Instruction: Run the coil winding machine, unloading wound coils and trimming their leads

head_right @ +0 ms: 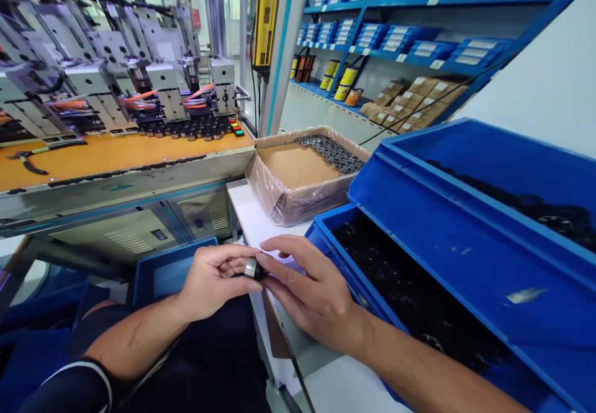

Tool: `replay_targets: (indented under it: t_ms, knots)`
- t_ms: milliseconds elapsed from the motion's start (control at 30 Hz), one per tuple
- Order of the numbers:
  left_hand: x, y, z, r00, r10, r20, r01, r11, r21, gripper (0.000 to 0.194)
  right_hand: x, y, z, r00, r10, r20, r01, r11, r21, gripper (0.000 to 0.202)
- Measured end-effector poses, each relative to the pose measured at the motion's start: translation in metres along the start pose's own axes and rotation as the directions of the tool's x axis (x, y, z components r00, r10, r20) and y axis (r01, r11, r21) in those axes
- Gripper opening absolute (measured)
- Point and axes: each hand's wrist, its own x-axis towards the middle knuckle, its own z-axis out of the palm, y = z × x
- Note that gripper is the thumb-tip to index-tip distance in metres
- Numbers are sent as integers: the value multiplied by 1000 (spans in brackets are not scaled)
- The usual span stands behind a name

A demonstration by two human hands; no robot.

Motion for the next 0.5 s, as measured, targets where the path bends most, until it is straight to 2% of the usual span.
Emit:
replay_targets:
  t_ms: [133, 333, 500]
  knots:
    - [0, 3, -1, 999, -22, 33, 24, 998, -52, 41, 0, -1, 1, 999, -33, 4, 33, 999, -41, 43]
    - [-1, 6, -4, 993, -107, 54, 109, 993, -40, 41, -3, 4, 3, 993, -116, 5, 115, 975, -192, 41]
    - [0, 8, -6, 983, -174, 50, 177, 983, -56, 45, -4, 4, 2, 989, -147, 33, 151, 964, -218, 34]
